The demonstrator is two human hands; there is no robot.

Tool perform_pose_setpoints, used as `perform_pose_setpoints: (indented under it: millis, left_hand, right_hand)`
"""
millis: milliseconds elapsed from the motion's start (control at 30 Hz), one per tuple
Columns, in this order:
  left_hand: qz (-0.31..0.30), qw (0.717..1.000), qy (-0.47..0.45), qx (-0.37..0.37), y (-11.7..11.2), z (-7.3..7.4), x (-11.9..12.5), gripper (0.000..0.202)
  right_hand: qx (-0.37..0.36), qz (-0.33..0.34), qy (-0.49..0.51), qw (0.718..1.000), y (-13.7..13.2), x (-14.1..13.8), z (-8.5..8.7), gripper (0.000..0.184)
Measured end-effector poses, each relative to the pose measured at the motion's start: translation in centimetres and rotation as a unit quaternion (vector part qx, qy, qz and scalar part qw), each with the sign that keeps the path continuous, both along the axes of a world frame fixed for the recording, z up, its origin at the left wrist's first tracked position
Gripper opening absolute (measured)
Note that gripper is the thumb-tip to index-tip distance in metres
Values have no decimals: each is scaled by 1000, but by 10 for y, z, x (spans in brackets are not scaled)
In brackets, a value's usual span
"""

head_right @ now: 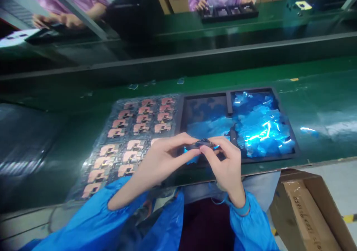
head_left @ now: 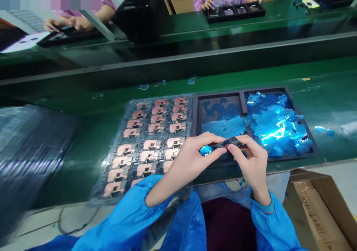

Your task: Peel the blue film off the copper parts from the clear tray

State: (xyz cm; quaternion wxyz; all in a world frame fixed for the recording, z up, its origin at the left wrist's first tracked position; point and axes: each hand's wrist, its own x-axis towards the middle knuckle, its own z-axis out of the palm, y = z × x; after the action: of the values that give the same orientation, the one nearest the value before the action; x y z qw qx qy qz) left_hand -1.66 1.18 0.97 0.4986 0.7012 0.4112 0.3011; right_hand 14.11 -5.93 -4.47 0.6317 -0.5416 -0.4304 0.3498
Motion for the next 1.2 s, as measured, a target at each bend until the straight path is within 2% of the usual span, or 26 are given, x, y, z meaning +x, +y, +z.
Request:
perform_pose_setpoints:
  millis: [133,267,367,467,533,667,833,1000,1200]
  left_hand:
    - [8,999,12,29,-15,-5,-12,9]
    - [18,1000,16,13,-29,-11,-19,9]
    - [56,998,6,15,-38,-18,-17,11]
    - [82,996,-8,22,-46,-25,-13,15]
    - [93,995,-26,11,-52,-29,-10,18]
    - [104,988,-94,-72,-64,-33,-9,25]
    - [101,959,-170,-204,-75,-36,-14,28]
    - [73,908,-255,-326,-73,-37,-17,38]
    - [44,867,-309,-389,-68,-43,-17,46]
  right_hand:
    - [2,55,-39,998,-15,1,-1,17]
    - [11,54,-97,994,-24,1,-2,35]
    - [40,-7,-168,985,-28,-2,-2,31]
    - [93,-106,-268,953,-31,-6,-2,29]
    - [123,-145,-313,931,-31,-9,-2,28]
    - [159,-176,-343,909,-32,-13,-1,36]
    - [216,-179,-350,894,-37,-14,-3,50]
    - [233,-120,-407,875,-46,-8,-6,52]
    - [235,-75,-419,874,-49,-5,-3,44]
